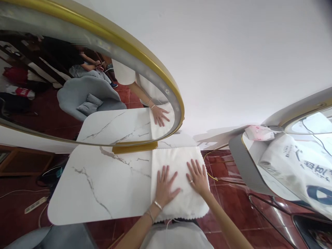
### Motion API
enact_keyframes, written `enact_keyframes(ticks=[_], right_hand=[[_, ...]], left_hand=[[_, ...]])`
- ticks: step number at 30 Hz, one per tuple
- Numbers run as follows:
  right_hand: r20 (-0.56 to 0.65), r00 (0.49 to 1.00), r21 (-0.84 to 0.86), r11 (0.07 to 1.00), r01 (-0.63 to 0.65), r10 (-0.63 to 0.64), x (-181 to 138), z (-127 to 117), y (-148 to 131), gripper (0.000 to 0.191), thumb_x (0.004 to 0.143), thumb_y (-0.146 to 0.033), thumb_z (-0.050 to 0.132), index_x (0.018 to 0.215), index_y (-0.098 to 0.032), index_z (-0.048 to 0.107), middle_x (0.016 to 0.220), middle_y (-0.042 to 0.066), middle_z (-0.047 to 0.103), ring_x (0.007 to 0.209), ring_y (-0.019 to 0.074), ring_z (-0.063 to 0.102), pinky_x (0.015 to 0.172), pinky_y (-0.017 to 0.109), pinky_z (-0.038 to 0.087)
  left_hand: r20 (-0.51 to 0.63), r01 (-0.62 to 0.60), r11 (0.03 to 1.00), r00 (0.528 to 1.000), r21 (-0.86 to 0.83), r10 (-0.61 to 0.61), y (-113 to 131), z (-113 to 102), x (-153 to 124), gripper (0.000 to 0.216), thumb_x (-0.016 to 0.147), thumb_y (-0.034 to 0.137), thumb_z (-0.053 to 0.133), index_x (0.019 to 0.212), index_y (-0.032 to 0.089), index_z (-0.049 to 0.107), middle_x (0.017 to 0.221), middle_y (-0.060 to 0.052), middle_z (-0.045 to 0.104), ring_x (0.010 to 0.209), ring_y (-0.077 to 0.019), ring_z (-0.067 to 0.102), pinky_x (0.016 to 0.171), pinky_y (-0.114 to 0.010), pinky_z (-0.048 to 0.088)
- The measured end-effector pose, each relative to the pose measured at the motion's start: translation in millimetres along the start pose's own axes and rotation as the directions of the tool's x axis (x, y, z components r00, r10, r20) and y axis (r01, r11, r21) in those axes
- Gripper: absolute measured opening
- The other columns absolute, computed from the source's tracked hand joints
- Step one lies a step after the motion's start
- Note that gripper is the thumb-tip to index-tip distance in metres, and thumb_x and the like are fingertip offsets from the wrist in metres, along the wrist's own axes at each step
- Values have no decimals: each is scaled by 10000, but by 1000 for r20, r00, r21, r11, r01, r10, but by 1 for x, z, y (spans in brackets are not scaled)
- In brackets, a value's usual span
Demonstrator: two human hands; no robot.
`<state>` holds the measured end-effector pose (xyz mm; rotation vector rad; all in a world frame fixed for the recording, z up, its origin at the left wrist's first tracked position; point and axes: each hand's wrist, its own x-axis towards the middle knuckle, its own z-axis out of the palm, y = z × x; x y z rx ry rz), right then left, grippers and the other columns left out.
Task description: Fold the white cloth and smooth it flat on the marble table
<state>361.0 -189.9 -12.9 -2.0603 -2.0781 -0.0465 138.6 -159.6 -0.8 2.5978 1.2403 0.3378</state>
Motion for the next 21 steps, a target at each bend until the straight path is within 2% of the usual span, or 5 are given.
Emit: enact_keyframes(ticks=[6,10,15,17,21], right_hand=[[12,999,27,999,-31,30,90,13,24,525,984,-394,320,1486,-239,305,1551,73,272,1452,285,165,1145,556,166],[-50,999,99,995,-14,19,111,19,24,477,989,-357,314,1426,-199,417,1504,116,363,1439,272,218,1147,544,191],[-99,995,175,983,47,-30,55,11,14,435,983,-288,331,1385,-207,476,1444,117,445,1403,231,310,1138,458,284],[-60,995,164,983,85,-76,18,2,5,492,968,-351,386,1443,-224,398,1510,122,345,1427,268,251,1139,494,262],[60,990,105,987,123,-130,-45,-14,-19,729,833,-648,515,1472,-368,305,1598,103,45,1429,432,124,1067,697,153]], left_hand=[[-14,30,999,999,-24,-31,-38,-3,94,665,823,570,582,1422,343,406,1587,-75,182,1457,-341,139,1150,-554,178],[-31,50,999,998,-7,-51,-47,-7,110,640,847,545,562,1428,331,399,1586,-69,188,1459,-318,147,1148,-495,227],[-59,81,997,995,17,-80,-38,-7,77,597,880,509,533,1427,311,399,1575,-101,213,1457,-322,155,1148,-539,216],[-82,44,999,996,17,-43,-31,-4,54,509,905,454,518,1386,298,458,1549,-103,285,1453,-319,178,1145,-560,220],[-94,-156,988,983,8,156,-15,-1,-4,335,962,245,427,1261,278,573,1361,-41,549,1409,-217,315,1161,-498,239]])
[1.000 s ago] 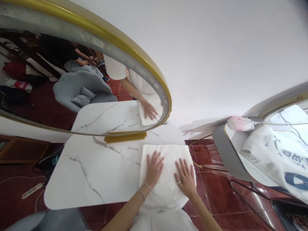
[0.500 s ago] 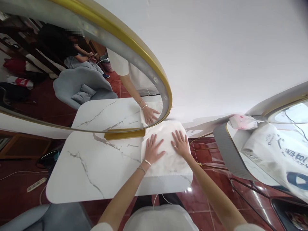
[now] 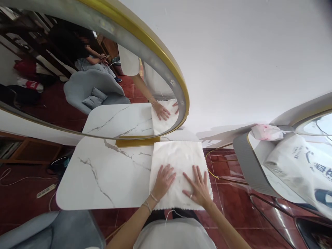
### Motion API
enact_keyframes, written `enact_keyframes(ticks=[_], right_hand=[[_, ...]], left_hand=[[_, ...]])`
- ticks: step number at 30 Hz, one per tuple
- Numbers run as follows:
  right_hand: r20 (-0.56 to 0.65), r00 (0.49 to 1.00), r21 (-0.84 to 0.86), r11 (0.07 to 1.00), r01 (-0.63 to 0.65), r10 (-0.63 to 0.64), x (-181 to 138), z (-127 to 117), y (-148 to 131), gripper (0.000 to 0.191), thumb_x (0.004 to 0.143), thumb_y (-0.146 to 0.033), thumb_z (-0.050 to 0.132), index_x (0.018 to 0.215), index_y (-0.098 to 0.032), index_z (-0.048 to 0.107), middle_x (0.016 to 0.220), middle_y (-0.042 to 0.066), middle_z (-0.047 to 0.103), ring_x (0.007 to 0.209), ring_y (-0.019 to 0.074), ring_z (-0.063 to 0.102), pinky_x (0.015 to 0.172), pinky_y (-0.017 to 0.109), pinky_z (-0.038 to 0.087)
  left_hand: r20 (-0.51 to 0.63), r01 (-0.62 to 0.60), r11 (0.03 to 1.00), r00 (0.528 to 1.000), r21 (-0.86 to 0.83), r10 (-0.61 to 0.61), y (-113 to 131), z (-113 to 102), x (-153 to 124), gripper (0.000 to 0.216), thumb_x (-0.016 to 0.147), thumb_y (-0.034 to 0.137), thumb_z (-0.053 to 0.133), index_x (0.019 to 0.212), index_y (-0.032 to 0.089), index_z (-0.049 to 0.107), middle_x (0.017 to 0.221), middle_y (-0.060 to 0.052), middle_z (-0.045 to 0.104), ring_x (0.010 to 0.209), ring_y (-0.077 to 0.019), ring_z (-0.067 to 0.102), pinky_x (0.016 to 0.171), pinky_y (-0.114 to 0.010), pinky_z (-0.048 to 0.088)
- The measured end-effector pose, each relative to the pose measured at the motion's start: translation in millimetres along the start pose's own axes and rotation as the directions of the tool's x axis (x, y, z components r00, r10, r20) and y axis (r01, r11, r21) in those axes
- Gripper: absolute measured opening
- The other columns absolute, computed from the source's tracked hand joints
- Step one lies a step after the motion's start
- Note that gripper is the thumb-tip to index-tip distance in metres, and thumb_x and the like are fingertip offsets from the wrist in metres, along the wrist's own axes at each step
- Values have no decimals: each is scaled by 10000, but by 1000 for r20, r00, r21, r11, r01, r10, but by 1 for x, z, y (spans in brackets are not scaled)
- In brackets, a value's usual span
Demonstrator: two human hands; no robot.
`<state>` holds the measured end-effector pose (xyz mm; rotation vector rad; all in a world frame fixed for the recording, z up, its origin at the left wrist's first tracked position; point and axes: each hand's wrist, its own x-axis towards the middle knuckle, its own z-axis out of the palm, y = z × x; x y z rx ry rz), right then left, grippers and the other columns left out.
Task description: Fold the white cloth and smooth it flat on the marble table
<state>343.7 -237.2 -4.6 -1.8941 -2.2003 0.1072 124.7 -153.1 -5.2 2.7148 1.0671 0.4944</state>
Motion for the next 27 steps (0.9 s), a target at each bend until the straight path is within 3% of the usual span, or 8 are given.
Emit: enact_keyframes(ticks=[7,13,16,18,20,23,25,27], right_hand=[[-6,996,-82,992,-94,93,-27,5,-30,730,848,-625,500,1484,-404,217,1599,87,57,1429,420,146,1064,693,126],[-27,992,-93,988,-124,122,-18,1,-35,700,899,-543,467,1498,-398,136,1598,94,47,1428,397,178,1079,669,145],[-46,990,-92,986,-139,135,-11,5,-35,707,907,-528,460,1504,-392,107,1598,103,32,1431,397,167,1078,672,142],[-58,989,-91,986,-139,134,-2,9,-33,704,907,-523,462,1506,-390,115,1598,106,34,1435,393,155,1078,674,140],[-69,990,-91,987,-129,123,10,13,-31,688,906,-520,468,1504,-390,154,1598,105,48,1438,388,143,1077,674,141],[-89,990,-91,989,-115,107,30,17,-25,637,903,-515,481,1485,-367,268,1593,118,87,1438,388,141,1074,674,143],[-104,991,-85,991,-99,90,44,18,-20,596,904,-517,481,1459,-352,341,1582,126,141,1432,385,163,1072,674,144],[-123,990,-66,995,-80,71,58,20,-13,555,919,-506,462,1441,-336,381,1545,124,255,1410,360,229,1082,660,149]], left_hand=[[172,-71,997,982,-11,72,36,-17,-58,815,803,730,453,1482,313,282,1566,-151,211,1431,-379,203,1120,-632,89],[138,-34,999,990,-23,37,22,-16,-43,656,887,623,424,1466,335,312,1557,-72,274,1416,-286,267,1162,-524,82],[-30,207,978,978,-21,-207,-2,-12,-16,442,959,436,382,1378,312,449,1495,-39,386,1380,-216,332,1135,-423,239],[-161,429,903,890,-12,-426,-23,-11,13,406,960,391,378,1310,234,512,1459,-105,416,1353,-261,362,1076,-452,311],[-244,643,763,731,-64,-637,-45,-12,46,392,925,419,455,1206,173,573,1357,-173,502,1251,-325,456,988,-503,359],[-254,796,572,522,-196,-814,-70,-18,88,253,867,419,558,925,196,661,994,-109,674,957,-290,599,852,-461,408],[-262,795,561,505,-232,-823,-80,-23,102,212,881,368,540,813,215,670,858,-62,673,865,-244,607,810,-403,415],[-309,783,573,498,-241,-810,-84,-27,106,228,909,316,488,848,219,685,913,-68,664,912,-231,599,811,-373,419]])
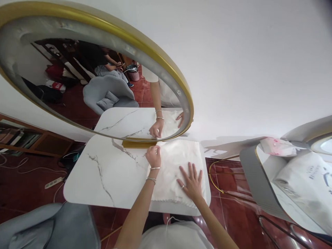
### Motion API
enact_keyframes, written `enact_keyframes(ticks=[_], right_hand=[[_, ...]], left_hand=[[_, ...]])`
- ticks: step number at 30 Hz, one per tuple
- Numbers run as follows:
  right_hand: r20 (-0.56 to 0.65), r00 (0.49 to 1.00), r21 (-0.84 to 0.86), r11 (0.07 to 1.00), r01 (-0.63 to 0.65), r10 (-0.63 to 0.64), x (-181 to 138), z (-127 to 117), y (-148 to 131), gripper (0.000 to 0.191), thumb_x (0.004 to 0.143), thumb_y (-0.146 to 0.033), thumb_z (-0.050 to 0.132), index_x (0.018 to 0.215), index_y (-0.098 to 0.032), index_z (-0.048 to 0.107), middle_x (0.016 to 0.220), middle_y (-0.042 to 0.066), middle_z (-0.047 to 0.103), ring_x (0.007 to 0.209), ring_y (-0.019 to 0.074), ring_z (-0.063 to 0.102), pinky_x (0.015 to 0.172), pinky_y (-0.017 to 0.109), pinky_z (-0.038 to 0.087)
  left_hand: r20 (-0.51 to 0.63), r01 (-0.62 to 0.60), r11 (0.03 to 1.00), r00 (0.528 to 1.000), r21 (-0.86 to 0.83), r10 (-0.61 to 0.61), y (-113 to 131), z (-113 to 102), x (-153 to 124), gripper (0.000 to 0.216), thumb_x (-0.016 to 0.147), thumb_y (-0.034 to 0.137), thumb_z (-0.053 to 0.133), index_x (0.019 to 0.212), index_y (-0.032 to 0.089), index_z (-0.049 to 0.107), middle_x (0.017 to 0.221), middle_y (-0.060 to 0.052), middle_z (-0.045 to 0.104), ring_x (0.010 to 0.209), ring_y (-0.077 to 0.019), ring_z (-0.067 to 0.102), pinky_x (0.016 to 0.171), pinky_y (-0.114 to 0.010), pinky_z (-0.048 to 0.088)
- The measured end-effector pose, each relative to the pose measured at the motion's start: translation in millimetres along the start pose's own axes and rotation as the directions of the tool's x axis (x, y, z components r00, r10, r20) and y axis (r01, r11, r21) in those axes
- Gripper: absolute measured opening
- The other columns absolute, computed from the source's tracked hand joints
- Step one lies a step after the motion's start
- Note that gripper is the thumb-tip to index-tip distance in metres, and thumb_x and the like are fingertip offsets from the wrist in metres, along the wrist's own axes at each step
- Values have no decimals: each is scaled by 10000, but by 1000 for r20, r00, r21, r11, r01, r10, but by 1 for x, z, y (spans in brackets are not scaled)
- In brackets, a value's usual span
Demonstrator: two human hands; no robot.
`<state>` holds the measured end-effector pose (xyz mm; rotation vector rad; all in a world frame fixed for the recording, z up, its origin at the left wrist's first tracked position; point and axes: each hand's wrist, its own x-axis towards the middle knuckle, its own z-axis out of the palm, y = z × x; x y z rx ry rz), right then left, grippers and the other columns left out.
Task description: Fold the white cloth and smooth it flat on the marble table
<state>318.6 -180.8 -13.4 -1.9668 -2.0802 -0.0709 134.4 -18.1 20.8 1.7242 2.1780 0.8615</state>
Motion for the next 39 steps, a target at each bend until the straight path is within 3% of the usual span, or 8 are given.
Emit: enact_keyframes(ticks=[3,5,9,14,18,23,30,39], right_hand=[[-53,998,51,998,-24,26,24,7,8,525,942,-476,436,1429,-282,411,1358,118,498,1289,301,396,1104,620,169],[-97,993,88,994,-59,68,42,12,12,523,942,-470,439,1420,-257,427,1238,115,561,1214,285,445,1106,600,203],[-145,985,144,987,-73,94,72,24,17,587,944,-479,429,1465,-221,345,1426,146,398,1346,301,310,1081,507,318],[-97,994,50,997,-53,57,76,31,11,614,958,-478,391,1501,-227,254,1543,148,224,1430,314,163,1115,511,250],[-84,991,44,994,-104,107,80,32,-7,634,925,-537,426,1486,-270,302,1465,151,337,1366,345,266,1092,562,239],[-84,983,80,985,-156,162,107,41,-40,605,940,-514,402,1475,-240,337,1476,146,334,1357,337,279,1081,533,265],[-12,1000,95,995,24,-23,118,52,-118,725,970,-452,336,1532,-120,20,1567,128,210,1464,254,88,1162,493,142],[63,989,172,978,118,-130,151,73,-233,653,953,-408,386,1507,-105,219,1581,116,161,1469,288,23,1172,498,111]], left_hand=[[-110,23,1000,994,3,-23,-5,-1,-4,316,941,254,387,1065,177,668,1095,-133,609,1042,-252,557,881,-396,417],[-126,-78,997,989,18,79,-8,4,-11,370,952,229,335,1156,155,635,1140,-157,584,1096,-256,536,937,-414,409],[33,-406,911,914,74,405,-7,23,-23,414,958,307,366,1312,165,527,1331,-150,520,1287,-263,430,1059,-434,363],[134,-432,883,901,185,413,-14,32,-25,543,948,370,397,1452,175,347,1485,-135,387,1379,-278,337,1151,-490,242],[160,-441,878,895,185,416,-30,23,-19,553,943,393,411,1456,194,350,1495,-128,382,1388,-282,333,1165,-504,208],[187,-498,857,862,133,472,-58,0,-10,531,947,352,405,1456,211,352,1515,-103,361,1409,-256,307,1177,-485,192],[183,-445,884,890,145,418,-120,-46,13,560,935,373,426,1459,192,346,1559,-127,255,1451,-274,204,1163,-488,220],[193,-401,890,911,218,364,-206,-94,80,590,920,408,435,1449,157,365,1539,-161,292,1443,-291,226,1152,-491,240]])
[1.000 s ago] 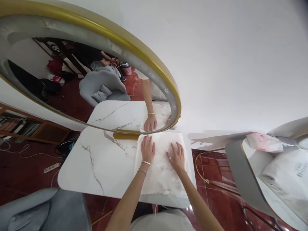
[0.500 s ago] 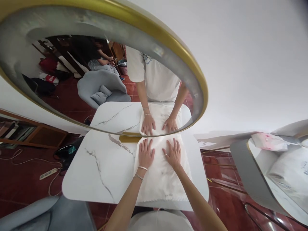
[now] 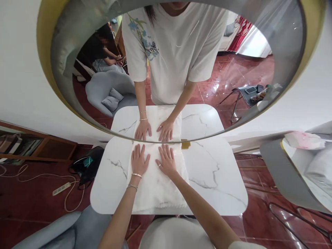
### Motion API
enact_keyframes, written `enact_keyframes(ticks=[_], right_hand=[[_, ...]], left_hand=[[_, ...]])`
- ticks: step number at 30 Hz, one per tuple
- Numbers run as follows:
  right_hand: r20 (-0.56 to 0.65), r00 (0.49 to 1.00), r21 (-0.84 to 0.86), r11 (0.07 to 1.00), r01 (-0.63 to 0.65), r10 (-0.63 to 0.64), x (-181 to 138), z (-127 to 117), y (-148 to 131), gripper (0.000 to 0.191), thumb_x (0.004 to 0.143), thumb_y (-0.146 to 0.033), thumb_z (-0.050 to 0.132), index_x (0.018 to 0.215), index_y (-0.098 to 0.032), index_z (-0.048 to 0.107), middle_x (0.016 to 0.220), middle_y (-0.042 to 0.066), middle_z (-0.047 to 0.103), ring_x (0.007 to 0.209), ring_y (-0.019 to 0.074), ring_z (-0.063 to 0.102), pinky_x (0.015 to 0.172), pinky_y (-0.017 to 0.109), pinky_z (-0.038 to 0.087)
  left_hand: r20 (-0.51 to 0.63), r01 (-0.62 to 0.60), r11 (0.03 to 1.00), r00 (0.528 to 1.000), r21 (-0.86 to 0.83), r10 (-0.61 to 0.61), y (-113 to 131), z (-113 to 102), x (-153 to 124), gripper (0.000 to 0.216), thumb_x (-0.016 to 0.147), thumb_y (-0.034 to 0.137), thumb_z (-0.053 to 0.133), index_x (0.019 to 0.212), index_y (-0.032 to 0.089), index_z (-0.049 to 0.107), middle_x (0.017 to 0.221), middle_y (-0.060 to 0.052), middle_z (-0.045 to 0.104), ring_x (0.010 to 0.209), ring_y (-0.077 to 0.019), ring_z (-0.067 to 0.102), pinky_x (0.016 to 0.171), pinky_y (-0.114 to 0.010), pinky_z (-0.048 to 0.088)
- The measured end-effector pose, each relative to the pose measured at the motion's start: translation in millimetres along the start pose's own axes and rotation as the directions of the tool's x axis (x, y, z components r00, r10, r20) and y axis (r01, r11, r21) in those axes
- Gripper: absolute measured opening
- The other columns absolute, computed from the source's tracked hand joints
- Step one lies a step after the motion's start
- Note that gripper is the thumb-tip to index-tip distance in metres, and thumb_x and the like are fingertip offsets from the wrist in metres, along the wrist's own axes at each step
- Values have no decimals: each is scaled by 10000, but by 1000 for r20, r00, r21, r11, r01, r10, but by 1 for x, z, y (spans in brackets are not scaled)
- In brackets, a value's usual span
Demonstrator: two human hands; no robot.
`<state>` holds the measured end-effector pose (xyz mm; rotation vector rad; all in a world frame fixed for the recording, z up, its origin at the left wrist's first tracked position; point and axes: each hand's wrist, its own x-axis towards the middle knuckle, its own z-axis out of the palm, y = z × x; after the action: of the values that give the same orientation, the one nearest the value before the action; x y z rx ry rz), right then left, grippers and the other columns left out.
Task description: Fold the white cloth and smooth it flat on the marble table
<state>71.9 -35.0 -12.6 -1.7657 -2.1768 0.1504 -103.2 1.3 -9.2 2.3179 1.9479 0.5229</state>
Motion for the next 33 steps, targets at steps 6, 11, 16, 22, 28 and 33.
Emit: enact_keyframes(ticks=[6,11,16,22,28,33], right_hand=[[14,998,11,998,56,-57,-1,2,-3,622,957,-443,390,1510,-200,241,1588,84,145,1469,270,57,1171,475,126],[17,998,-66,996,56,-55,-47,-21,46,577,961,-435,390,1494,-241,284,1581,65,179,1464,234,119,1173,463,118],[-14,995,-189,977,-99,99,-108,-48,100,577,963,-432,394,1501,-283,248,1575,58,201,1453,241,174,1161,484,135],[-118,956,-229,930,-289,268,-152,-56,122,607,982,-414,362,1522,-306,106,1585,48,166,1454,246,169,1150,509,154],[-115,967,-180,953,-246,227,-141,-38,79,635,977,-353,380,1526,-302,65,1592,68,121,1462,276,119,1140,555,155],[-80,993,-80,993,-87,81,-127,-21,5,635,965,-296,397,1529,-280,106,1581,116,158,1457,324,110,1120,625,141]], left_hand=[[20,-100,995,995,-32,100,-8,-5,-11,514,940,362,392,1427,198,406,1530,-137,322,1431,-261,266,1153,-484,238],[109,-235,970,964,-59,241,54,3,-50,692,833,507,573,1439,222,393,1575,-156,183,1457,-350,133,1140,-584,170],[140,-330,928,924,-176,355,134,22,-70,752,827,571,562,1463,231,345,1582,-169,138,1450,-385,128,1121,-638,155],[158,-422,876,873,-232,462,170,18,-112,648,881,503,523,1468,317,321,1583,-118,179,1450,-361,158,1116,-657,132],[188,-387,912,894,-132,407,123,-11,-160,693,841,604,518,1458,346,338,1552,-102,278,1426,-349,238,1140,-610,61],[182,-291,957,940,-12,288,67,-31,-168,622,857,543,518,1436,367,377,1532,-91,328,1412,-351,275,1130,-617,99]])
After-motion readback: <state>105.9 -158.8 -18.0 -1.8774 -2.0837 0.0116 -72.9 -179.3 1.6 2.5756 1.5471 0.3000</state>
